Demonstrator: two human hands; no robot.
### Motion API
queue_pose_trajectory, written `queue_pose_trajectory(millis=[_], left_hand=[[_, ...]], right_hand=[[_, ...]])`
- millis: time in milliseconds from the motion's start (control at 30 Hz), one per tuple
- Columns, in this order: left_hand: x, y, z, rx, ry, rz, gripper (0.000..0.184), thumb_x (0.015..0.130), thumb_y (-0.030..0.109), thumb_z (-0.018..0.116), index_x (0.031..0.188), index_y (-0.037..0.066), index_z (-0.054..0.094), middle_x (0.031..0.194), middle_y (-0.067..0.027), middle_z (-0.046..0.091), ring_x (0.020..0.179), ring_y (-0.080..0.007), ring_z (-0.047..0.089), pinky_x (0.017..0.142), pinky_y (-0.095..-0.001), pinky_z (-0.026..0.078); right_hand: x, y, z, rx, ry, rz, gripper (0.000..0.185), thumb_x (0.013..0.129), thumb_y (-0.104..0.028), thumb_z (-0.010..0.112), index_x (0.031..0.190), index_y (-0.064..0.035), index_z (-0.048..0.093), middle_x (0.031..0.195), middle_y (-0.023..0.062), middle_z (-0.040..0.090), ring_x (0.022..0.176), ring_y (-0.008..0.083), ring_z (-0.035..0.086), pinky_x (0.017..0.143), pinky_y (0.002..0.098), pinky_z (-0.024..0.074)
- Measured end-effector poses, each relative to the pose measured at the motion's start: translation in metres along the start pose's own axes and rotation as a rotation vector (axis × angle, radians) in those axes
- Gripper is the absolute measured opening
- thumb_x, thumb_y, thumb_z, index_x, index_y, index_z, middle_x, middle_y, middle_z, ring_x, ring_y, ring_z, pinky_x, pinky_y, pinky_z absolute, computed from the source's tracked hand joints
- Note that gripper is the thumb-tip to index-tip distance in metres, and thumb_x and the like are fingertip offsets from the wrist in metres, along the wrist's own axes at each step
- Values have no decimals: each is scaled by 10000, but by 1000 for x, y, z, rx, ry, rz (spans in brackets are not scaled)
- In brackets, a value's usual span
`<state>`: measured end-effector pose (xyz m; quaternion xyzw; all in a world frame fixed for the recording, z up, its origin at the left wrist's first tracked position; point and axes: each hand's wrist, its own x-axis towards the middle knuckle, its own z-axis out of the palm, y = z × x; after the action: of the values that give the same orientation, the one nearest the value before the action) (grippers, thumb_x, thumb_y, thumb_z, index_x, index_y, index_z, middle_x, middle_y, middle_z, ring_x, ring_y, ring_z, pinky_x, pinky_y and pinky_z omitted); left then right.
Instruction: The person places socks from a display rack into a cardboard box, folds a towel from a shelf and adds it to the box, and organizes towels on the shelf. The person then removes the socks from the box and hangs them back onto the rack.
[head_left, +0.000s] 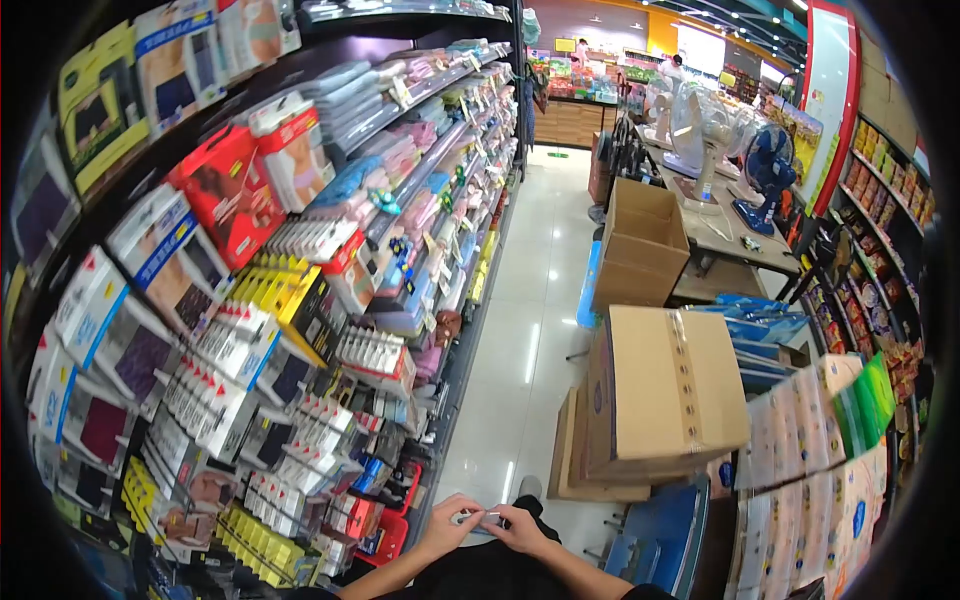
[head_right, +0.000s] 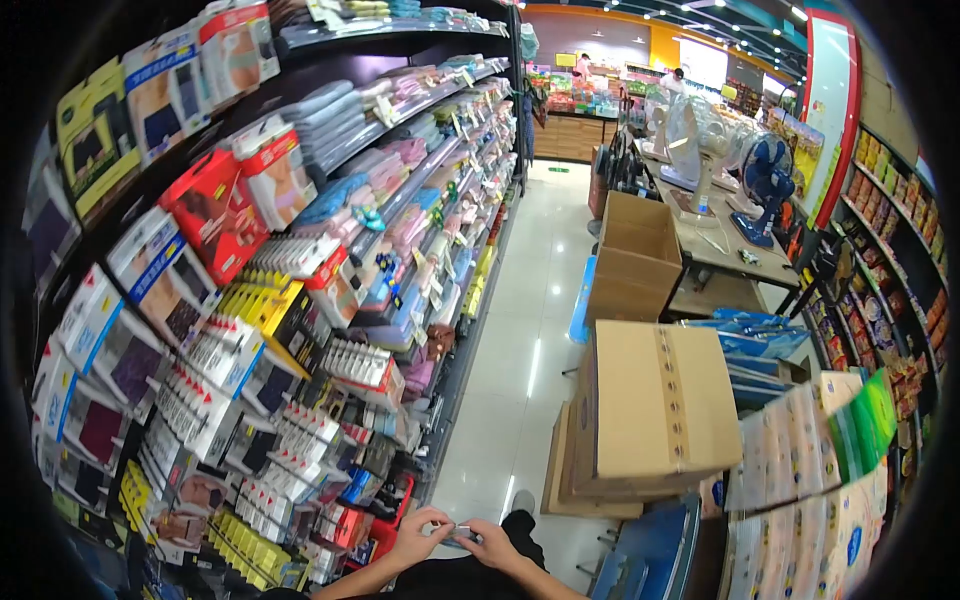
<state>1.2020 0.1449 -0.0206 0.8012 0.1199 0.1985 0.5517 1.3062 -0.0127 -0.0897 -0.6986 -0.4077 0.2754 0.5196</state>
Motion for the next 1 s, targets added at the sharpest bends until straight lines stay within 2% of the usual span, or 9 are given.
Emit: queue_pose_trajectory(millis=[200, 300, 400, 467, 600, 733, 800, 833, 1000], left_hand=[[147, 10, 32, -14, -17, 4, 81, 828, 33, 728, 894, 5, 692, 855, -88, 674, 804, -176, 642, 724, -286, 491], [207, 13, 46, -29, -41, 27, 76, 834, 29, 721, 899, 1, 693, 866, -93, 677, 811, -177, 645, 731, -288, 495], [243, 13, 55, -43, -56, -1, 94, 838, 40, 727, 920, 3, 696, 894, -99, 684, 835, -199, 658, 742, -300, 508], [267, 7, 61, -80, -52, 51, 93, 834, 29, 729, 919, 9, 698, 905, -98, 687, 844, -203, 662, 750, -302, 513], [315, -12, 60, -92, -60, 54, 75, 841, 19, 718, 912, 7, 699, 885, -95, 689, 845, -202, 662, 741, -300, 514], [378, -44, 54, -119, -91, 22, 101, 825, 24, 736, 918, 16, 699, 896, -85, 686, 821, -167, 637, 746, -289, 498], [414, -59, 52, -140, -104, -90, 165, 813, 50, 759, 957, 22, 683, 938, -76, 694, 888, -154, 638, 793, -289, 487], [433, -69, 50, -167, -132, -99, 287, 798, 76, 782, 1047, 30, 647, 1015, -66, 690, 976, -147, 629, 848, -292, 472], [545, -98, 36, -270, -286, -119, 433, 780, 143, 807, 1145, 41, 598, 1140, -94, 653, 1031, -186, 632, 913, -330, 473]], right_hand=[[104, 2, -107, 15, -1, 24, 293, 854, -221, 748, 1070, -42, 665, 946, 154, 675, 851, 317, 658, 741, 363, 515], [143, 24, -147, -6, 86, -103, 290, 832, -193, 769, 1056, -38, 668, 941, 145, 677, 844, 306, 659, 745, 361, 517], [179, 25, -186, 50, 72, -92, 224, 818, -110, 772, 989, -12, 665, 886, 123, 670, 807, 239, 648, 738, 318, 509], [204, 34, -207, 19, 91, -224, 208, 807, -79, 769, 980, -20, 670, 885, 103, 678, 848, 240, 662, 750, 331, 516], [249, 43, -223, -85, -3, -207, 181, 816, -111, 757, 955, -36, 669, 894, 131, 671, 852, 311, 643, 756, 395, 502], [298, 44, -235, -128, 39, -93, 169, 822, -127, 751, 941, -42, 665, 889, 149, 662, 848, 345, 625, 767, 420, 491], [328, 47, -245, -107, 149, -122, 190, 820, -132, 760, 963, -45, 669, 874, 152, 665, 843, 321, 643, 754, 395, 501], [343, 51, -252, -117, 173, -106, 190, 820, -132, 760, 963, -45, 669, 874, 152, 665, 843, 321, 643, 754, 395, 501], [426, 54, -296, 162, 324, 213, 217, 823, -123, 771, 987, -24, 672, 878, 139, 682, 826, 262, 675, 732, 349, 515]])
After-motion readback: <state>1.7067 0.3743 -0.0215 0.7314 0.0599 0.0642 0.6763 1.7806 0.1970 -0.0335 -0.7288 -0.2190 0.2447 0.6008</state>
